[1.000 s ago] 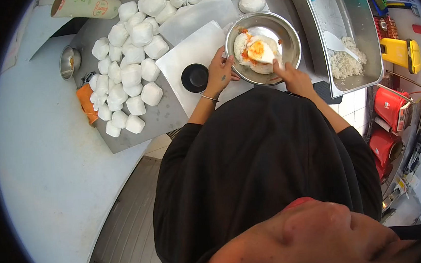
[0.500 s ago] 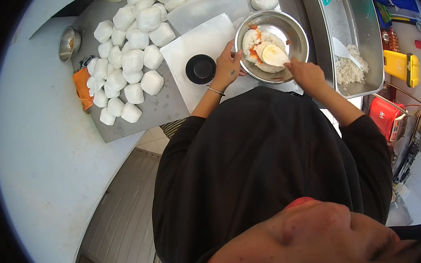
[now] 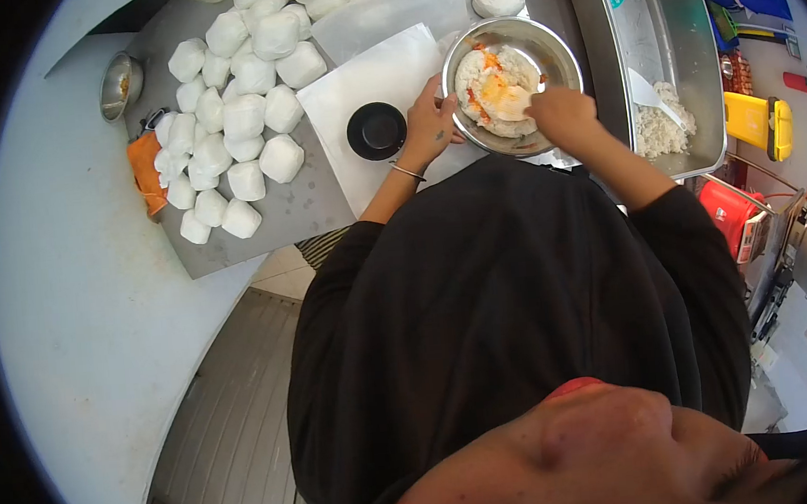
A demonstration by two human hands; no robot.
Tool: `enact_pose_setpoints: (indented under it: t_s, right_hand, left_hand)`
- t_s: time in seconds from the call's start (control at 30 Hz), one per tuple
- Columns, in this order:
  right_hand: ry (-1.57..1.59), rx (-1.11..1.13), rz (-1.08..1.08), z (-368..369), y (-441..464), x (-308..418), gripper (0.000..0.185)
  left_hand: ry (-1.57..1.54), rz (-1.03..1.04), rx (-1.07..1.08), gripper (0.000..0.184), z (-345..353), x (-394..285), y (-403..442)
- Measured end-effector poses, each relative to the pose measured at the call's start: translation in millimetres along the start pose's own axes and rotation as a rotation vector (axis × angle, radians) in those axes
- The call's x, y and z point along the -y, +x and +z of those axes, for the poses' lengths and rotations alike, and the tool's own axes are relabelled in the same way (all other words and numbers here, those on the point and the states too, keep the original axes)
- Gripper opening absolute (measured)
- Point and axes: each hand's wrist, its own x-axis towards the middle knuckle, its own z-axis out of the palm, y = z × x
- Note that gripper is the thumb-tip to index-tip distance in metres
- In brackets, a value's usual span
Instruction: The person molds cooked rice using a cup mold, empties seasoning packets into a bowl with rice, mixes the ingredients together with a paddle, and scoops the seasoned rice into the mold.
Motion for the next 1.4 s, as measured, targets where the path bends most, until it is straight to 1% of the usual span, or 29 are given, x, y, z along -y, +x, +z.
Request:
enact_pose_setpoints:
  t_s: [0.1, 0.13, 0.2, 0.23, 0.27, 0.33, 0.37, 0.47, 0.57, 0.67, 0.77, 0.8, 0.9, 1.03, 1.07, 1.17, 1.2, 1.3, 1.4]
  right_hand:
    - [-0.034, -0.004, -0.006, 20.5, 24.0, 24.0, 0.032]
    - [0.039, -0.034, -0.013, 18.3, 26.3, 25.1, 0.025]
    - [-0.025, -0.112, -0.098, 17.1, 35.9, -0.7, 0.023]
    - [-0.060, -0.147, -0.141, 4.0, 32.1, -4.2, 0.022]
    - [-0.082, -0.220, -0.028, -8.4, 21.6, -8.9, 0.020]
    - [-0.227, -0.228, -0.094, -42.3, 0.0, -25.2, 0.017]
    - [-0.299, -0.227, -0.129, -46.6, -6.0, -34.8, 0.017]
    - [-0.431, -0.255, -0.205, -27.4, 5.9, -66.1, 0.017]
    - [-0.314, -0.176, -0.262, 0.2, 13.4, -79.3, 0.022]
    - [-0.058, -0.226, -0.363, 11.9, 0.1, -78.4, 0.021]
    - [0.051, -0.236, -0.469, 50.7, -3.4, -54.0, 0.023]
    - [0.121, -0.298, -0.477, 55.6, -3.9, -49.6, 0.026]
    - [0.140, -0.205, -0.374, 52.8, 0.8, -61.5, 0.028]
    - [0.096, -0.072, -0.299, 3.6, 4.3, -73.1, 0.037]
    - [0.186, -0.096, -0.290, -3.7, 2.9, -73.5, 0.043]
    - [0.282, 0.095, -0.401, -7.0, 18.3, -85.0, 0.049]
    - [0.298, 0.189, -0.421, -22.3, 21.1, -82.8, 0.054]
    - [0.384, 0.215, -0.459, -3.3, 53.8, -91.4, 0.055]
    - [0.456, 0.473, -0.226, -17.3, 65.1, -96.3, 0.057]
  left_hand:
    - [0.017, -0.007, 0.004, 0.047, -0.3, -0.6, 0.7]
    - [0.011, -0.009, 0.003, 0.047, 0.0, -1.7, 0.2]
    - [0.004, -0.012, 0.008, 0.047, -2.2, -5.5, -1.0]
    - [-0.002, -0.016, 0.012, 0.048, -2.5, -7.5, -1.9]
    - [-0.012, -0.020, 0.014, 0.048, -1.6, -8.5, -2.3]
    - [-0.026, -0.021, 0.014, 0.048, -2.1, -3.5, 1.4]
    - [-0.035, -0.026, 0.015, 0.048, -2.0, -0.2, 1.5]
    - [-0.062, -0.022, -0.024, 0.048, -0.4, -4.9, -0.9]
    - [-0.058, -0.023, -0.022, 0.048, 0.4, -5.0, -0.2]
    - [-0.064, -0.047, -0.025, 0.049, 1.2, -5.3, -0.1]
    - [-0.077, -0.056, 0.013, 0.050, -1.9, -4.1, 1.0]
    - [-0.083, -0.067, 0.021, 0.050, -2.5, -5.0, 1.3]
    - [-0.100, -0.093, 0.039, 0.052, -5.1, -2.9, -0.1]
    - [-0.095, -0.087, 0.072, 0.053, -4.3, 1.1, -0.3]
    - [-0.091, -0.085, 0.078, 0.053, -4.2, 0.4, -0.2]
    - [-0.088, -0.078, 0.095, 0.053, -5.7, 1.3, 0.3]
    - [-0.102, -0.090, 0.085, 0.053, -5.4, 1.3, 0.3]
    - [-0.130, -0.112, 0.064, 0.054, -4.1, 0.8, 1.0]
    - [-0.122, -0.118, 0.061, 0.054, -4.4, -0.1, 0.1]
